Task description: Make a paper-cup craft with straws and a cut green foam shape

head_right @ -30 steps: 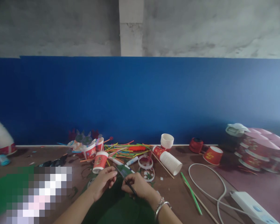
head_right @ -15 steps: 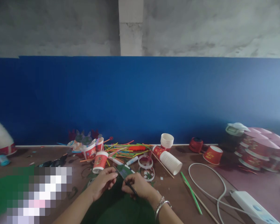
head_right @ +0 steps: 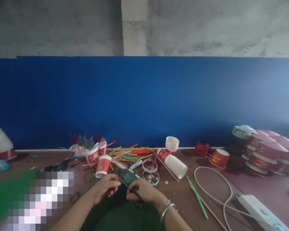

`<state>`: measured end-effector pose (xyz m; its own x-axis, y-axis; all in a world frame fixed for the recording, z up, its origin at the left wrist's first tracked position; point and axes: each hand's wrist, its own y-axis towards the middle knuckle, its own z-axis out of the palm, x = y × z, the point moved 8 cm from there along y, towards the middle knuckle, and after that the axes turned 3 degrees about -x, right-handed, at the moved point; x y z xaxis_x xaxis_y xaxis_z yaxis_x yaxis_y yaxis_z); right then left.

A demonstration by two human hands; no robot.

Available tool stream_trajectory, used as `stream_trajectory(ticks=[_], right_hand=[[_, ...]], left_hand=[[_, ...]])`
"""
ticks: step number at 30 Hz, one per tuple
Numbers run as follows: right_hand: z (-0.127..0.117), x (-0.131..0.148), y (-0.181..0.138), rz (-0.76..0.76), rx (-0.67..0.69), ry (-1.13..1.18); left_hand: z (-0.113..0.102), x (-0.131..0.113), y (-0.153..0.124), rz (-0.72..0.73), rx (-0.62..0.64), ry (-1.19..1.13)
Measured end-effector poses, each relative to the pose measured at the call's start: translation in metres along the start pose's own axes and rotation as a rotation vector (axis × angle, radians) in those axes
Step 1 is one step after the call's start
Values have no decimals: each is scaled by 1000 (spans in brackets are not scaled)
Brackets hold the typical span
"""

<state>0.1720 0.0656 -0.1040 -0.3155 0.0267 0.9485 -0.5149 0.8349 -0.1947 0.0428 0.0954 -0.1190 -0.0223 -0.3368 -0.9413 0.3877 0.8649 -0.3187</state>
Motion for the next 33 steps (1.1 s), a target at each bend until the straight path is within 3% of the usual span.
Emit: stream_trajectory(ticks=[13, 15, 18, 20, 22, 26, 28, 29, 31, 33], right_hand=[[-9, 1, -6, 65, -15, -76], [-14, 3, -4, 35, -72, -54], [-20, 3, -1, 18, -160, -26], [-21, 2, 0, 28, -183, -52], [-22, 2, 1, 35, -201, -95], [-26, 0, 4, 33, -297, -78], [-30, -2, 5, 33, -377, -57], [-33, -1, 6, 18, -425, -63], [-38, 3, 5, -51, -527, -113], [-42, 11, 1, -140, -620, -200]], left_hand=[[6, 0, -9, -74, 127, 111], [17, 2, -18, -108, 263, 185], [43, 12, -39, -199, 585, 350], [52, 20, -49, -263, 683, 468], [52, 21, -43, -248, 587, 598], [22, -14, -16, 105, -53, 792], [11, -27, -13, 254, -258, 819], [7, -37, -16, 394, -382, 864], [12, -44, -20, 629, -442, 973], [18, -39, -19, 726, -418, 1048]])
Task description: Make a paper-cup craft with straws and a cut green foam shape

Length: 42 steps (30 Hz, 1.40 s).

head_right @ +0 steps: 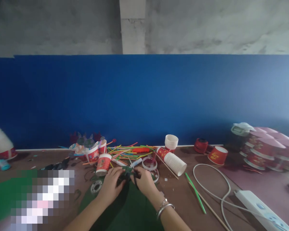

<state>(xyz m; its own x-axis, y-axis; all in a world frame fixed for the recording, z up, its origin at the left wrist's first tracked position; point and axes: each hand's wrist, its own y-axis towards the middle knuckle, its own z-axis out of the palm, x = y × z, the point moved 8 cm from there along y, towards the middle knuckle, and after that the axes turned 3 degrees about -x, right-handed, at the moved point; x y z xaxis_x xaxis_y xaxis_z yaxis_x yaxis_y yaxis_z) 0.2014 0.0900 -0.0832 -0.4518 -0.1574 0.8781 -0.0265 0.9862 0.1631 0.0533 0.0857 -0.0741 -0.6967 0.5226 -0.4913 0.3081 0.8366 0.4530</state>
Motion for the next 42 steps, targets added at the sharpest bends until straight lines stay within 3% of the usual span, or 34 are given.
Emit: stream_trajectory(ticks=[4, 8, 16, 23, 32, 36, 38, 42], right_hand=[[-3, 8, -5, -83, -93, -237], [4, 14, -10, -152, -73, -392], [21, 11, -12, -180, 52, -482], [13, 11, -11, -169, -34, -440], [22, 14, -16, -157, 69, -532], [25, 15, -17, -185, 91, -488], [23, 17, -16, -203, 59, -457], [5, 17, -13, -174, -132, -373]], left_hand=[[21, 1, -5, 11, 123, 61], [25, -3, -5, 22, 160, 51], [26, -4, -3, -21, 143, -70], [21, 9, -2, -41, 14, -247], [31, 6, -4, -65, 169, -168], [29, 4, -5, -46, 164, -97], [25, 4, -4, -38, 142, -53], [8, 16, 1, -127, 22, 52]])
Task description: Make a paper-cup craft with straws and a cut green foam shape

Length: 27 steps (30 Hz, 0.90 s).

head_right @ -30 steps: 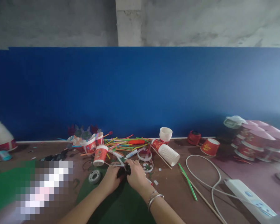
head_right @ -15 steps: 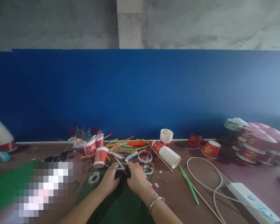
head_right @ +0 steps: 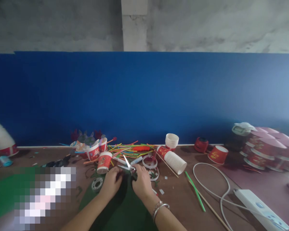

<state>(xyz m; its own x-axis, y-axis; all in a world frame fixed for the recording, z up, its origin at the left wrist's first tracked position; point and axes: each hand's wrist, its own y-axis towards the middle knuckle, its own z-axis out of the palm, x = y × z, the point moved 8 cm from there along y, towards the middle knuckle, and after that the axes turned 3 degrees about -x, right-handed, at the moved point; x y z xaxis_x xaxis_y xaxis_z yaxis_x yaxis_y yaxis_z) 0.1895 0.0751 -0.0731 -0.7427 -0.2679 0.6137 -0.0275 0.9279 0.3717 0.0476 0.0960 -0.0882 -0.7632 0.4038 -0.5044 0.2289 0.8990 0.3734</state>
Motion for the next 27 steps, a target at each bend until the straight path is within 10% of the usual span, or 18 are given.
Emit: stream_trajectory(ticks=[8, 19, 27], right_hand=[[-7, -4, 1, -8, -86, 17], [-5, -3, 0, -21, -87, 77], [-11, -6, 1, -8, -162, 159]], left_hand=[[-18, -8, -8, 68, -214, 143], [6, -10, -3, 36, 266, 97], [-10, 2, 4, -92, -11, -188]])
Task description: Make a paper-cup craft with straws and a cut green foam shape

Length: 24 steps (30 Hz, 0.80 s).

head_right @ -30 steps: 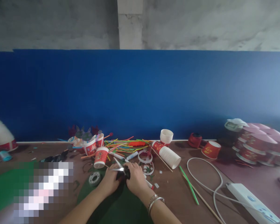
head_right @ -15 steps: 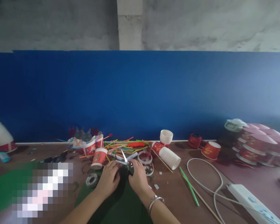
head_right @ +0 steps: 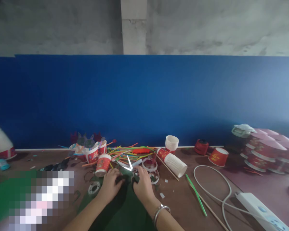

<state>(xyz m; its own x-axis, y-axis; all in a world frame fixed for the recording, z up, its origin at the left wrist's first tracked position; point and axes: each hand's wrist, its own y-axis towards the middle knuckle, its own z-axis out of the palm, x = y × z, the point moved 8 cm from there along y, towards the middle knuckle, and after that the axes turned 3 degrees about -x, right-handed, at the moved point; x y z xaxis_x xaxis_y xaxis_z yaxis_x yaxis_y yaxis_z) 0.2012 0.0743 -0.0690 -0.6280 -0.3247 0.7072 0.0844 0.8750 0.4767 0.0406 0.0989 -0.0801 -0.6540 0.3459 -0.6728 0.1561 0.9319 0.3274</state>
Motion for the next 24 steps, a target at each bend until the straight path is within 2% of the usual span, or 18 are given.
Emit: stream_trajectory(ticks=[2, 4, 6, 10, 14, 16, 24], right_hand=[[-1, -4, 1, 50, -14, 80], [2, -7, 1, 117, 13, 192], [9, -8, -1, 180, 74, 302], [33, -6, -10, 348, 309, 447], [51, 3, -23, 434, 553, 498], [54, 5, -26, 435, 593, 513], [58, 3, -28, 425, 612, 582]], left_hand=[[-5, 16, 3, -175, -100, -380], [3, 31, 3, -374, -141, -797], [11, 36, 2, -476, -153, -1000], [16, 32, -3, -547, -170, -1193], [26, 16, -9, -580, -41, -1419], [28, 11, -10, -575, 15, -1455], [31, -4, -19, -607, 75, -1478]])
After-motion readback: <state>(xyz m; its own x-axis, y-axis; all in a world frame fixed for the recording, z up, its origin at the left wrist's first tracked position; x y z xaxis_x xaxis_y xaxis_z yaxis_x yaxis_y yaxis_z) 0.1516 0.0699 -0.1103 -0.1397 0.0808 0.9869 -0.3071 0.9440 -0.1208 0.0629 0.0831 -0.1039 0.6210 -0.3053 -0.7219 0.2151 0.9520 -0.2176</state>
